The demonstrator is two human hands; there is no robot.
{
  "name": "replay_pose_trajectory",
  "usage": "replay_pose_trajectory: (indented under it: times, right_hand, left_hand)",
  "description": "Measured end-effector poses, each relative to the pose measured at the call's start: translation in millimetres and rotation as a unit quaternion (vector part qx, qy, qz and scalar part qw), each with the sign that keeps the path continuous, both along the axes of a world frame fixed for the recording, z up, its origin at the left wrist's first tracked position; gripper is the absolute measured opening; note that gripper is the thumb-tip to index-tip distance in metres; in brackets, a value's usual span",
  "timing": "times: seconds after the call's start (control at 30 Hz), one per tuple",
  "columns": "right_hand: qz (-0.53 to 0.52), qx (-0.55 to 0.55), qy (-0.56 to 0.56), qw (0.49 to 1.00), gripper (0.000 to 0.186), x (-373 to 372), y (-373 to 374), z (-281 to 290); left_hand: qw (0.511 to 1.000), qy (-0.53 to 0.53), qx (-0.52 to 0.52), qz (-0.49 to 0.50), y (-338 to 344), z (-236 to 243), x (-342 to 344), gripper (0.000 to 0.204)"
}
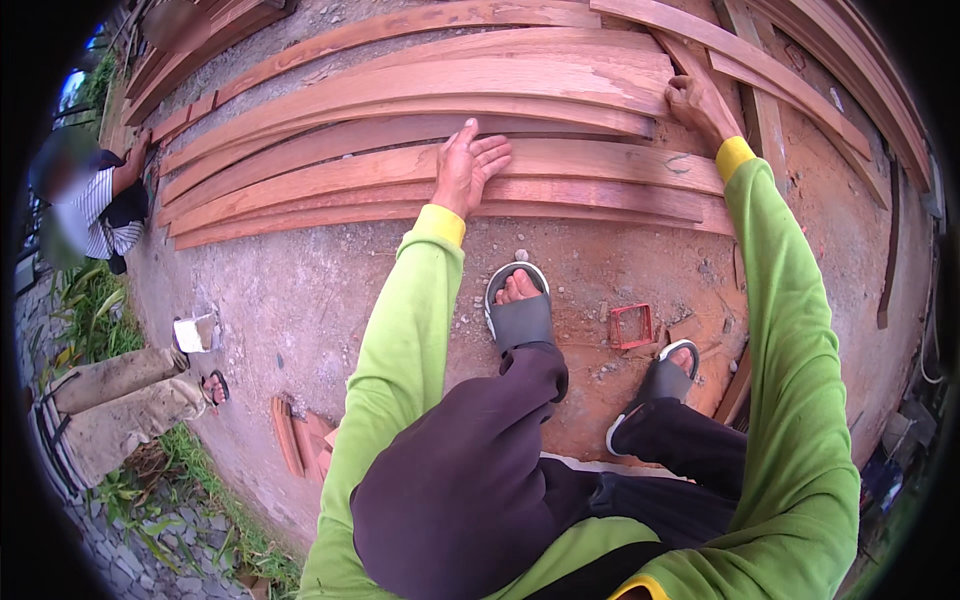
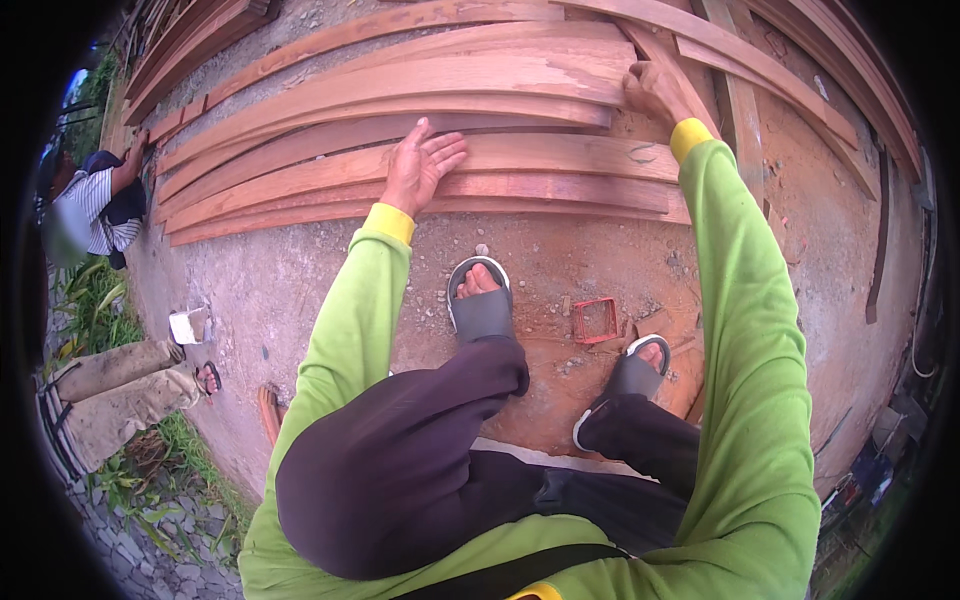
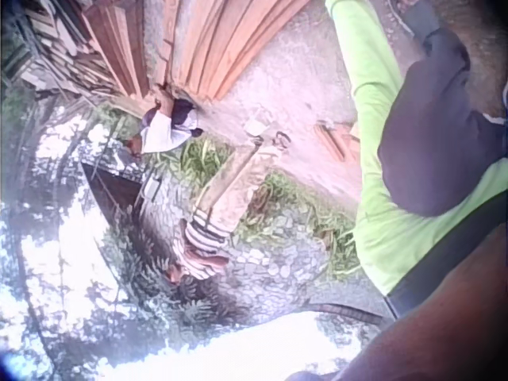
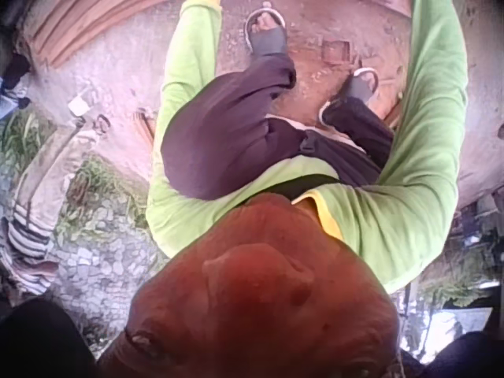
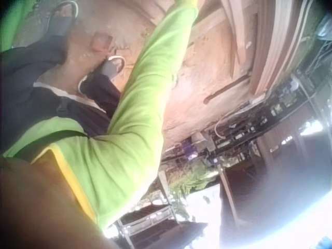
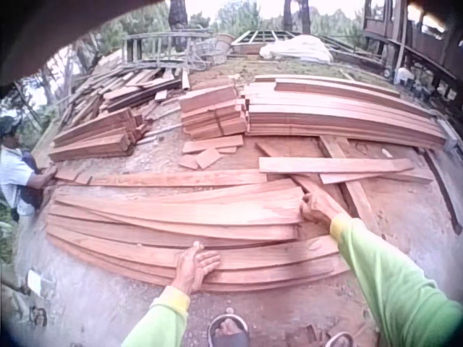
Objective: The person sits on the ground and uses an angle grinder to smooth the edges of wooden planks. They pick up planks, grind them, and place them back down, repeating the process with multiple pieces.
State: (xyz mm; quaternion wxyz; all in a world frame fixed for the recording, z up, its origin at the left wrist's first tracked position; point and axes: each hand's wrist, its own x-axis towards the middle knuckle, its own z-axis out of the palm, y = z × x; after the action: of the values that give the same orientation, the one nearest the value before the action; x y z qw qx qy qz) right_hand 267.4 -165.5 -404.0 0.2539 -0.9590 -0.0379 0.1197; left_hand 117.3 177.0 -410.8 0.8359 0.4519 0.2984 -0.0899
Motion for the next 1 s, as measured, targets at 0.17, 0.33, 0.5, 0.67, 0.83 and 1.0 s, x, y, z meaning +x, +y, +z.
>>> replay_pose_trajectory:
  times: [0.17,0.33,0.5,0.67,0.83,1.0]
  right_hand:
    - [0.02,0.042,-0.073,0.996,0.038,-34,4,-7]
    - [0.11,0.036,-0.176,0.978,0.037,-66,17,-11]
    - [0.124,-0.084,-0.072,0.986,0.048,-98,48,34]
    - [0.29,-0.152,-0.089,0.941,0.084,-91,66,41]
    - [0.343,-0.113,0.001,0.932,0.106,-99,68,58]
    - [0.32,-0.052,-0.014,0.946,0.093,-154,25,63]
  left_hand:
    - [0.994,-0.042,-0.092,0.034,-15,-21,27,0.053]
    - [0.978,-0.085,-0.131,0.139,-16,-28,34,0.049]
    - [0.971,0.005,-0.033,0.236,-25,-22,42,0.048]
    - [0.975,-0.009,0.025,0.221,-19,-31,36,0.041]
    - [0.982,-0.037,-0.02,0.183,-40,-12,-5,0.04]
    - [0.99,-0.052,-0.103,0.087,-65,6,-72,0.042]
